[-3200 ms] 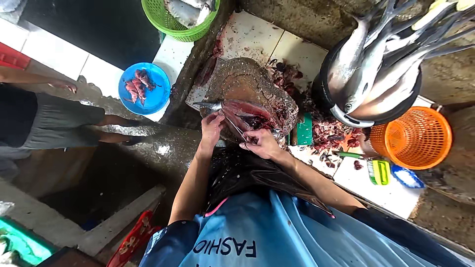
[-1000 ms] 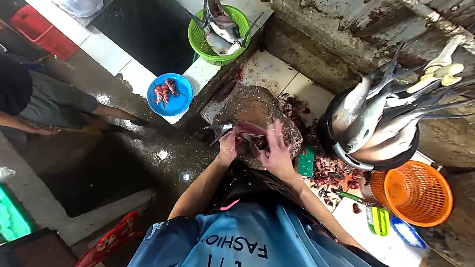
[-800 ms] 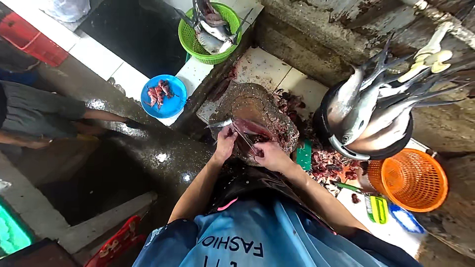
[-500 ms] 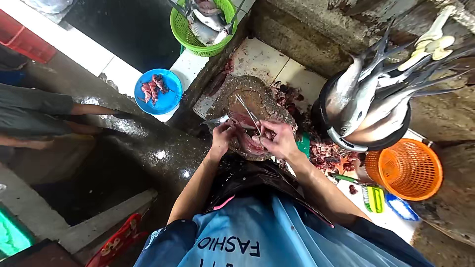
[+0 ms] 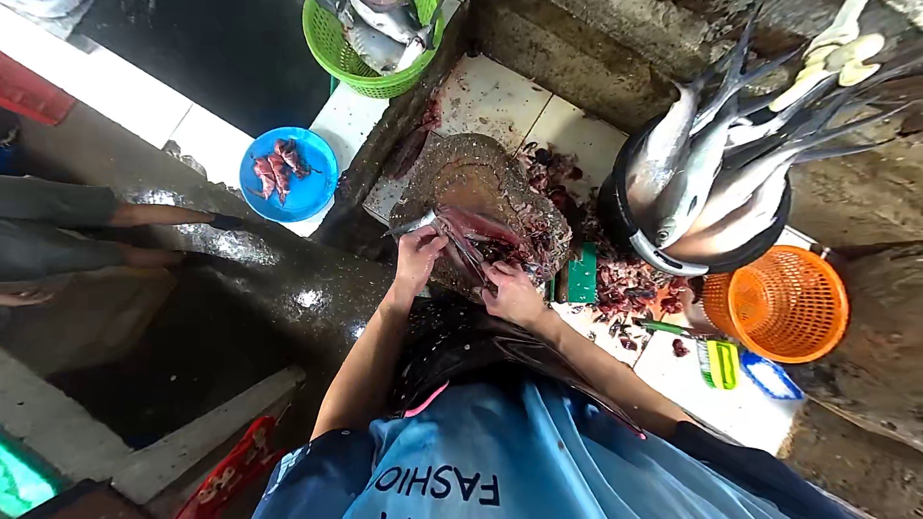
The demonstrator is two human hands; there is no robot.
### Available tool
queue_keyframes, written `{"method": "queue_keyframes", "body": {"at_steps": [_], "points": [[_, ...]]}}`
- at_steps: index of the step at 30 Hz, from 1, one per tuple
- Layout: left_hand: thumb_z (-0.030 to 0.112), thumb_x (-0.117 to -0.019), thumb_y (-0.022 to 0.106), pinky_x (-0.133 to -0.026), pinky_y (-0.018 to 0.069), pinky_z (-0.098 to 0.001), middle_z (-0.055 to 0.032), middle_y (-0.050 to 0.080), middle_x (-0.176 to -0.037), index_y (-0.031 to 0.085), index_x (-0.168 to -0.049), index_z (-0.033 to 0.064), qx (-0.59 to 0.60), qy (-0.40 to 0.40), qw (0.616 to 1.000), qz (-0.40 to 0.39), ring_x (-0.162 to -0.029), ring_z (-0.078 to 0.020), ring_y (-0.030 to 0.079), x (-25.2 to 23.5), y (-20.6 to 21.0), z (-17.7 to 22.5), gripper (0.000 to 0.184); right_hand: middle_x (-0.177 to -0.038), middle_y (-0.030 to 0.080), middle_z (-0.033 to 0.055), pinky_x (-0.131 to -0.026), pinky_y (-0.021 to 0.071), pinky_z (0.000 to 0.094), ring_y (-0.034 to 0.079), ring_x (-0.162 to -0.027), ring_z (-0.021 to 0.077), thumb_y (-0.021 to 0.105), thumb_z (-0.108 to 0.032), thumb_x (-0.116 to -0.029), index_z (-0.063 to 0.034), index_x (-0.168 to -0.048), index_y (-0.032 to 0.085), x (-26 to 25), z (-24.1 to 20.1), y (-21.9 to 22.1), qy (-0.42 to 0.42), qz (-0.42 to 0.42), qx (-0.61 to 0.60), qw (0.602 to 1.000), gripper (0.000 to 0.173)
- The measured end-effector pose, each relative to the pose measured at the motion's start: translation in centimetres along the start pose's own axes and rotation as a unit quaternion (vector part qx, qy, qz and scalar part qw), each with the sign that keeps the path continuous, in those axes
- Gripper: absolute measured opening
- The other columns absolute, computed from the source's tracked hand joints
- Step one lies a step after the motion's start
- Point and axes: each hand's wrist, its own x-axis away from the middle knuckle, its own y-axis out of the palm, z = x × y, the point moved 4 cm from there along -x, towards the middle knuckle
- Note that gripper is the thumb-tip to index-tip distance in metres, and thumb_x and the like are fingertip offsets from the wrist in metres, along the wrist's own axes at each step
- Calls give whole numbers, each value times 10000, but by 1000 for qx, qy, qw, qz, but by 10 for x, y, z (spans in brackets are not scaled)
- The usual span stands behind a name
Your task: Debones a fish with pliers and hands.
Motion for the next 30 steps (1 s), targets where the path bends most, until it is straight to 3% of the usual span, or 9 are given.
{"method": "queue_keyframes", "body": {"at_steps": [5,6,9,11,13,15,18,21,30], "points": [[41,-963,641,-765,608,-357,-93,737,-920,722,-1027,-1,-111,79,990,-20,-819,-145,707,-24,-2,5,112,-1031,759,90,-891,584,422,720,-954,200,718,-243,-875,-65,-1176,755,1,-10,-10,23,18,-189,982,351],[25,-947,636,-780,608,-347,-85,739,-906,728,-1010,-4,-146,107,983,-28,-818,-126,709,-28,-3,7,115,-916,754,40,-778,595,329,701,-808,117,721,-198,-906,-67,-1085,766,2,-17,-18,51,-3,-326,944,227],[45,-934,658,-788,610,-371,-82,733,-858,725,-956,4,-246,162,954,-52,-792,-132,711,-34,-1,14,82,-832,685,60,-603,528,260,598,-629,94,524,-180,-1032,-2,-1002,709,5,-48,-53,138,-70,-708,689,258],[70,-930,679,-787,607,-437,-103,726,-844,717,-934,0,-277,172,944,-60,-788,-180,713,-36,4,12,79,-871,684,67,-622,533,259,597,-649,99,567,-245,-1009,-23,-1022,719,9,-57,-77,119,-69,-750,647,270],[83,-924,670,-775,610,-470,-105,724,-842,709,-926,5,-268,151,950,-54,-781,-199,716,-40,7,4,87,-835,703,72,-582,536,256,605,-616,94,668,-277,-964,-33,-1042,759,8,-63,-106,19,3,-690,724,272],[103,-953,643,-780,615,-445,-110,730,-879,715,-969,-7,-195,88,976,-36,-798,-192,716,-33,8,-4,132,-854,692,26,-571,551,265,603,-634,81,711,-245,-932,-44,-1148,724,8,-58,-124,-81,114,-490,861,295],[152,-1044,573,-793,624,-453,-134,718,-1002,673,-1143,20,-42,-42,998,-5,-845,-229,720,2,13,25,194,-922,686,17,-672,540,414,623,-768,160,787,-351,-740,-106,-1192,728,3,-30,-98,-49,143,-122,981,518],[92,-998,609,-790,618,-437,-107,709,-1000,679,-1119,31,32,-41,999,14,-863,-213,703,-6,9,5,153,-1057,733,80,-896,506,584,690,-968,265,718,-517,-784,-132,-1220,737,7,-7,-49,7,57,15,998,582],[62,-960,640,-740,605,-390,-98,716,-905,708,-1003,-6,-35,22,998,-47,-818,-176,694,-30,2,-4,105,-1133,729,131,-939,512,563,694,-1041,300,727,-321,-849,-65,-1251,714,-4,-3,-7,-20,70,-21,997,477]]}}
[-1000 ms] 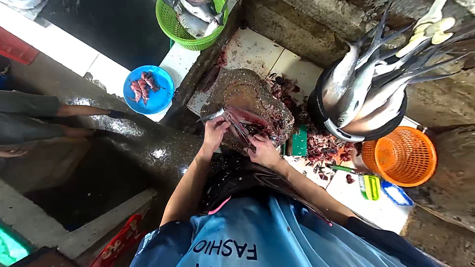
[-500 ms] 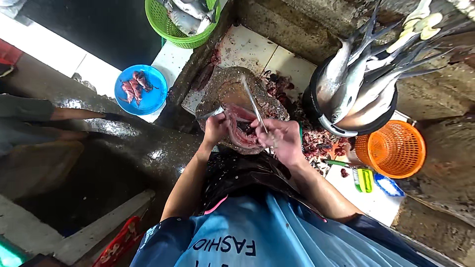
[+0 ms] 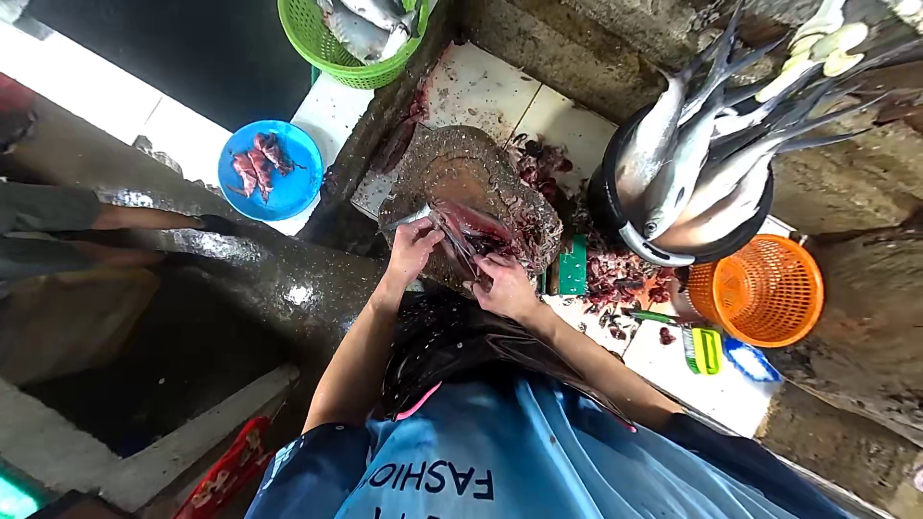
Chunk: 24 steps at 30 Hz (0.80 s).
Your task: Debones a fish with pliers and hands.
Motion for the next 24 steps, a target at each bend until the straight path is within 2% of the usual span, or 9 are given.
{"method": "queue_keyframes", "body": {"at_steps": [5,8,10,11,13,16,20,22,24], "points": [[6,-955,612,-821,612,-361,-88,745,-955,729,-1054,-2,-60,86,992,-75,-867,-142,715,12,22,7,154,-1034,755,111,-835,599,483,727,-912,239,745,-196,-838,-43,-1209,736,-20,-19,-23,18,27,-84,996,401],[110,-1017,605,-756,616,-386,-96,730,-972,695,-1120,40,-79,67,991,-84,-821,-172,708,25,26,4,154,-1029,713,110,-772,595,472,687,-873,238,746,-255,-875,-39,-1221,690,-29,-19,-53,-2,120,-80,990,413],[142,-1035,592,-754,617,-411,-102,722,-980,695,-1117,49,-57,41,996,-49,-826,-191,705,26,22,3,161,-937,696,77,-657,544,476,641,-761,224,745,-351,-832,-74,-1186,717,-31,-3,-64,20,109,-63,992,451],[149,-1036,594,-789,614,-430,-106,722,-1019,702,-1133,55,-47,27,998,-28,-872,-202,707,27,18,2,173,-924,703,61,-678,546,499,650,-772,226,749,-407,-807,-95,-1173,731,-25,2,-64,22,84,-34,996,481],[200,-1026,623,-745,613,-447,-111,723,-1031,713,-1144,88,-31,-8,999,14,-859,-225,706,23,9,0,186,-964,711,47,-809,530,546,666,-872,237,732,-485,-785,-127,-1191,730,-10,4,-61,6,49,24,999,541],[158,-1015,636,-787,620,-473,-128,709,-1048,687,-1152,58,0,-29,999,14,-895,-247,708,22,5,-3,177,-1061,734,101,-921,483,612,694,-962,283,694,-533,-788,-117,-1213,740,9,3,-43,2,16,92,996,597],[47,-976,641,-798,629,-419,-122,727,-932,701,-1018,-32,4,15,1000,1,-851,-200,721,5,12,-3,108,-1093,728,130,-921,493,574,695,-963,298,704,-346,-847,-81,-1247,723,3,3,-22,-12,12,96,995,481],[39,-975,641,-802,622,-393,-115,732,-940,711,-1035,-30,-20,37,999,-8,-858,-178,716,4,11,-2,115,-1101,729,135,-930,519,546,699,-987,300,718,-267,-854,-70,-1263,715,-1,-3,-21,12,-14,52,999,454],[29,-968,638,-807,598,-351,-91,722,-924,707,-1016,-14,-71,74,994,-23,-851,-141,696,2,9,3,94,-1028,740,112,-840,584,515,715,-923,269,738,-221,-842,-82,-1216,737,-8,-10,-27,45,-29,-26,998,399]]}}
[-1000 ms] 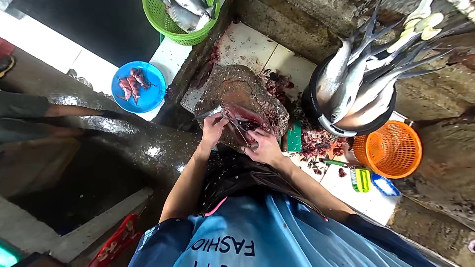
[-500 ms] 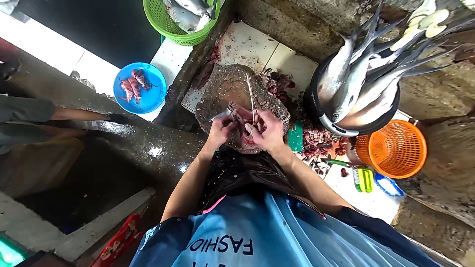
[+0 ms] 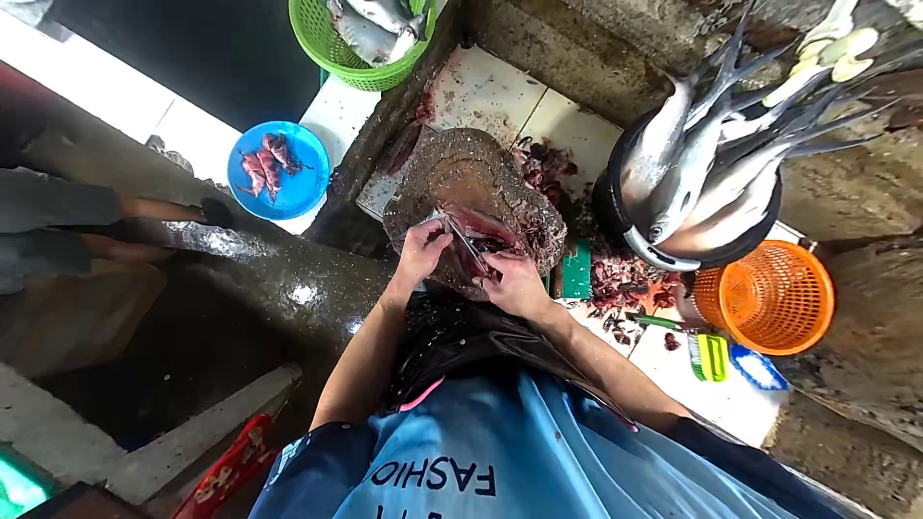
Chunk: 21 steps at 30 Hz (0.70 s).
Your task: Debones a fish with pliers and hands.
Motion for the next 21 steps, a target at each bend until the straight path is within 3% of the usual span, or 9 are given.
{"method": "queue_keyframes", "body": {"at_steps": [3,6,8,10,12,16,19,21], "points": [[40,-956,645,-866,601,-362,-84,742,-948,724,-1032,-5,-56,38,996,-55,-889,-130,712,-1,7,8,118,-922,750,58,-746,596,492,710,-802,198,756,-219,-869,-126,-1128,762,-13,-14,-21,19,26,-91,995,275],[90,-995,611,-872,601,-393,-101,727,-965,698,-1064,-14,-55,11,997,-47,-899,-153,707,-4,10,10,152,-902,709,76,-720,580,504,678,-791,234,738,-317,-883,-83,-1120,730,-35,-2,-46,28,130,-74,988,333],[111,-1016,601,-884,595,-393,-102,724,-991,697,-1086,-7,-36,6,999,-20,-927,-158,701,-6,7,12,168,-853,728,80,-735,560,590,695,-793,277,758,-432,-851,-118,-1021,769,-40,21,-55,106,83,-64,989,357],[137,-1034,590,-855,584,-376,-94,708,-986,685,-1092,16,-48,7,999,-6,-909,-152,686,-10,0,24,164,-898,711,69,-725,572,564,684,-806,260,756,-436,-837,-117,-1089,742,-23,16,-61,32,83,-11,996,407],[115,-1026,588,-839,577,-363,-90,701,-943,685,-1061,-1,-57,19,998,-3,-881,-141,679,-22,-6,20,155,-950,724,68,-790,532,544,677,-846,245,746,-429,-777,-102,-1172,752,-4,4,-59,-36,89,49,994,514],[86,-1015,569,-886,579,-374,-109,707,-992,672,-1101,-8,-82,37,996,-25,-939,-152,690,-25,-4,16,164,-1013,744,88,-837,499,580,700,-895,278,695,-475,-769,-119,-1162,762,8,-5,-44,-20,27,143,989,534],[62,-1013,560,-895,572,-393,-124,697,-1016,655,-1123,-10,-118,42,992,-32,-955,-173,683,-24,-5,14,163,-1001,744,83,-826,542,561,710,-914,274,700,-374,-783,-123,-1144,763,6,-4,-41,-8,-5,95,995,445],[20,-1004,560,-934,572,-407,-145,713,-1089,663,-1182,-17,-145,45,988,-39,-1002,-197,699,-25,-7,14,209,-969,759,77,-835,557,556,717,-913,252,723,-254,-827,-147,-1126,779,6,0,-45,35,-59,-9,998,323]]}}
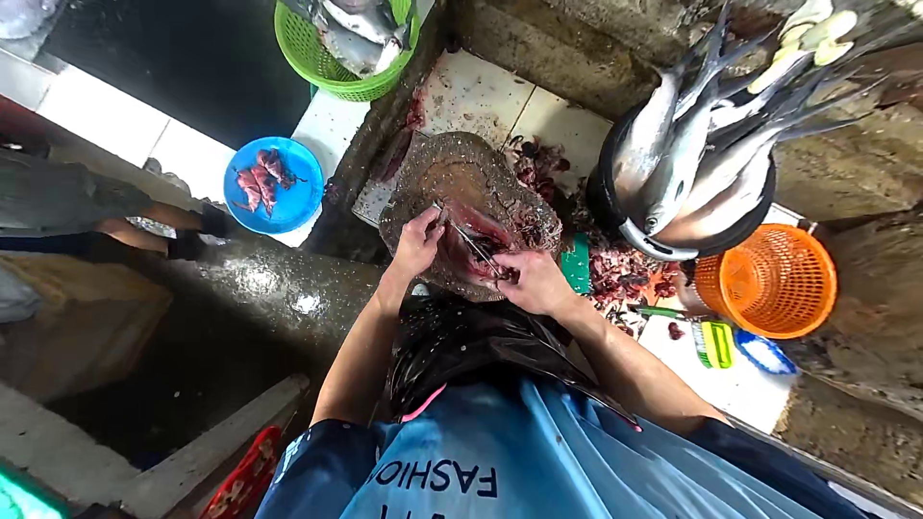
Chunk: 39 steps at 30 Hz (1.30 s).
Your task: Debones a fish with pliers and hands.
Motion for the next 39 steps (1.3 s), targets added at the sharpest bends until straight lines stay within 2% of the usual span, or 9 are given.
{"method": "queue_keyframes", "body": {"at_steps": [3,7,10,12,14,20,30,35,39], "points": [[-30,-979,544,-982,563,-416,-160,719,-1153,677,-1199,-24,-26,21,999,3,-1065,-213,703,0,1,3,257,-818,743,19,-694,580,387,678,-708,124,754,-182,-883,-151,-1010,803,5,6,-7,48,-57,-218,973,139],[-25,-971,558,-1054,524,-456,-193,712,-1196,702,-1192,-38,-38,51,998,1,-1140,-263,689,1,7,8,264,-753,676,23,-570,482,227,544,-587,45,685,-88,-871,-30,-1012,760,17,-11,-20,6,-62,-546,835,169],[2,-978,571,-959,576,-446,-157,730,-1092,713,-1128,-12,-8,49,999,-3,-1010,-226,717,0,15,5,207,-894,713,51,-654,594,285,651,-705,100,643,-76,-905,-29,-1137,729,17,-24,-57,-106,88,-439,888,252],[8,-976,564,-937,586,-421,-130,735,-1049,703,-1126,-4,24,24,999,-7,-984,-188,715,-2,13,5,204,-833,705,30,-570,569,319,633,-636,107,686,-170,-910,-64,-1104,736,-1,-3,-63,-67,194,-265,942,227],[-1,-981,569,-984,567,-392,-133,723,-1093,682,-1169,-27,59,7,998,-4,-1049,-169,691,1,15,8,221,-781,701,50,-557,545,460,631,-611,189,767,-329,-871,-125,-1058,766,-3,20,-47,21,167,-139,976,277],[33,-987,604,-926,581,-390,-128,712,-1053,668,-1141,-37,174,-55,982,44,-995,-171,690,-10,17,4,180,-1073,734,111,-879,485,614,694,-947,304,708,-511,-759,-117,-1197,742,14,-3,12,-29,168,143,975,590],[-8,-972,575,-891,579,-369,-127,706,-1036,665,-1131,-25,93,-13,995,19,-969,-158,687,-5,24,18,183,-1039,753,131,-818,594,524,731,-923,288,720,-159,-823,-56,-1218,734,2,-2,25,-18,160,-11,987,409],[-27,-979,558,-916,580,-371,-107,713,-1023,681,-1103,-19,101,32,994,-26,-972,-151,687,-12,24,35,175,-995,730,124,-750,588,512,702,-860,283,709,-292,-877,-48,-1173,717,-26,5,-26,-17,264,-3,964,384],[-27,-970,500,-892,575,-405,-110,694,-1041,656,-1139,-19,194,-28,980,18,-973,-171,669,-36,1,-12,230,-804,707,110,-690,538,630,683,-758,324,745,-465,-842,-150,-910,760,-34,53,-24,150,117,-45,981,323]]}}
